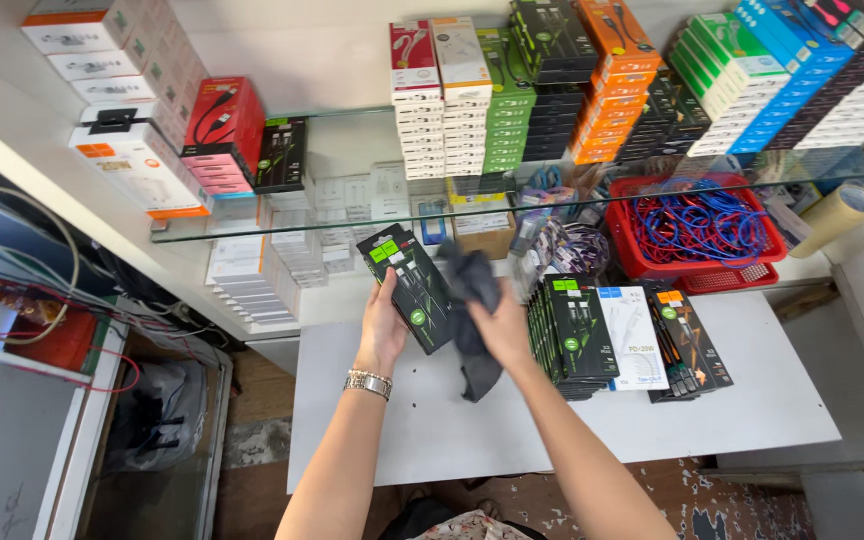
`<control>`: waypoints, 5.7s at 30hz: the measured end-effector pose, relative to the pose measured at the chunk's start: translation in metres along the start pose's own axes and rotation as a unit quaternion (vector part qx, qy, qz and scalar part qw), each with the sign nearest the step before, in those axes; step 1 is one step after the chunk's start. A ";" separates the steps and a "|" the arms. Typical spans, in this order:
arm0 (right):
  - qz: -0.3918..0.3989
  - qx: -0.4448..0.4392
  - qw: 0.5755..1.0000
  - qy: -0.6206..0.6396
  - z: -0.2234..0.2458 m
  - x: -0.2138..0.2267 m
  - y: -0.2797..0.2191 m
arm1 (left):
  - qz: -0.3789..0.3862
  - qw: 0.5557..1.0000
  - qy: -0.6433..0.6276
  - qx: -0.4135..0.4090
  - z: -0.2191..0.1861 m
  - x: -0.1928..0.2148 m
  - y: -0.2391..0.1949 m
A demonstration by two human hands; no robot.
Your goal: The person wipes the surfaces of multiple small product boxes with a dark cloth and places them on a glass shelf. The person handles white, red, and black boxes, wiping each one before stacking them on the shelf.
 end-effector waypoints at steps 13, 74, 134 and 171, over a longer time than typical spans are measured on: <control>-0.054 0.085 0.995 0.000 0.045 -0.006 0.008 | 0.088 0.993 0.068 0.035 0.023 -0.039 -0.025; 0.366 -0.109 0.908 0.173 -0.083 -0.038 0.020 | -0.151 0.971 0.170 -0.078 0.008 0.021 -0.040; 0.141 0.213 0.965 -0.067 0.169 -0.253 0.246 | -0.139 0.957 0.190 -0.168 -0.189 0.070 0.126; 0.047 0.044 0.990 0.128 -0.018 0.009 0.056 | -0.005 0.957 0.286 -0.057 0.066 -0.053 0.035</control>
Point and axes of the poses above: each hand's wrist, its own y-axis towards the middle knuckle, its own x-axis out of the back of the hand, z = x × y, the point moved 4 cm from there along y, towards the middle knuckle, and after that the axes turned 9 degrees about z, right-handed, at the moved point
